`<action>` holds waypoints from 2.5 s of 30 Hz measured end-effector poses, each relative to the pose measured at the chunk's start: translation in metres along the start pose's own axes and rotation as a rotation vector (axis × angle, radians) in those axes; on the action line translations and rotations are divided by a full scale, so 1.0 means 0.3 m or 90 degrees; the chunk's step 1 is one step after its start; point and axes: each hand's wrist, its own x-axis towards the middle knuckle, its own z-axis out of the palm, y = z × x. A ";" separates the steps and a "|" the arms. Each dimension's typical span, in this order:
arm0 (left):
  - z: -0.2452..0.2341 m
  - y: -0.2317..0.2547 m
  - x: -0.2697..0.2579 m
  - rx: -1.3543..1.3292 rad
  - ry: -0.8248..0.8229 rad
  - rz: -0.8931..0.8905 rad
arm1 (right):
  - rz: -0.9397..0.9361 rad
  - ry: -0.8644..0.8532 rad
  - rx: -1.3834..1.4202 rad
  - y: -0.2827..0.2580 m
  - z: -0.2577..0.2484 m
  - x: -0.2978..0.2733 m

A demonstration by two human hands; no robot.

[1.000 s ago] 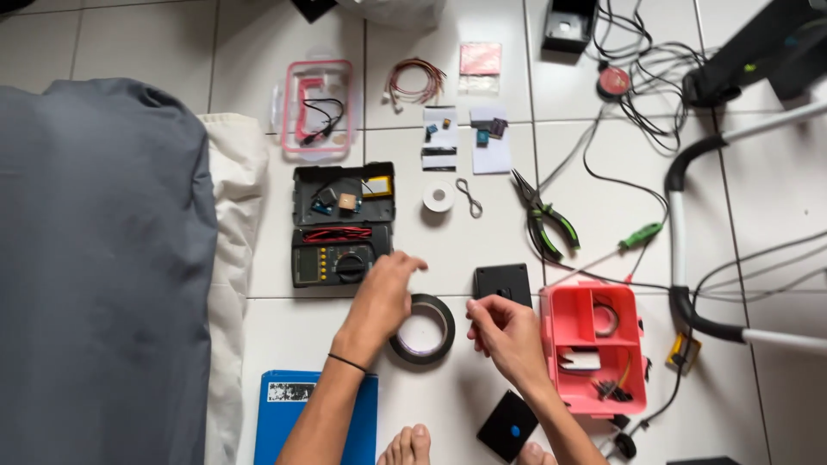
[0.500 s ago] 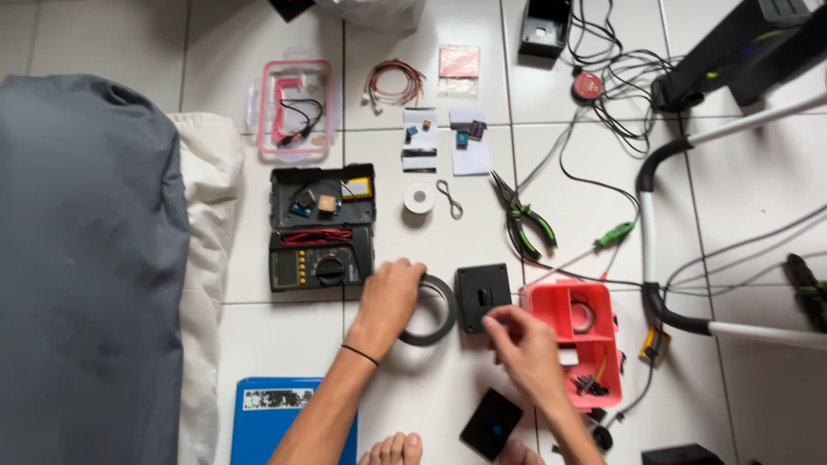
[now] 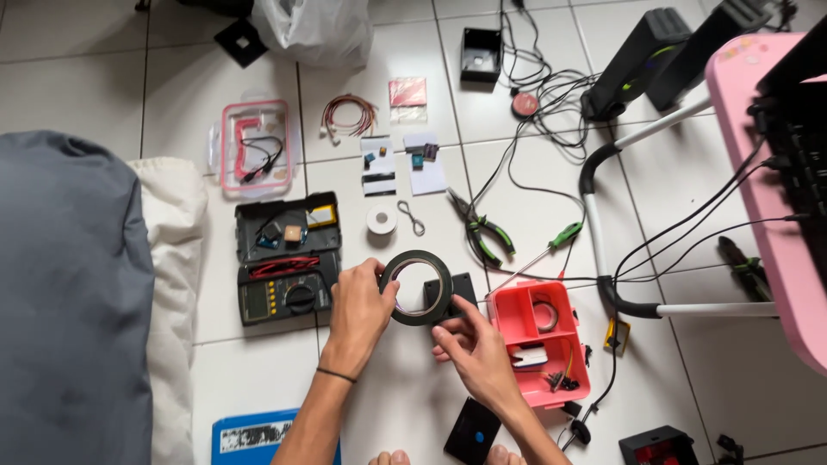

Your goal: The person is assembling electronic components, connecting wires, and organizing parts on the floor.

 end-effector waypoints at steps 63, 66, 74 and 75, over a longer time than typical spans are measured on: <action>0.175 0.205 0.201 -0.314 -0.173 0.025 | -0.215 0.180 -0.227 -0.282 -0.223 0.321; 0.220 0.161 0.298 -0.519 -0.230 -0.056 | -0.104 0.126 -0.053 -0.291 -0.245 0.400; 0.432 0.042 0.550 -0.309 -0.013 0.155 | -0.011 0.022 0.132 -0.306 -0.235 0.576; 0.443 0.043 0.599 -0.262 -0.020 0.157 | -0.011 0.038 0.128 -0.307 -0.235 0.611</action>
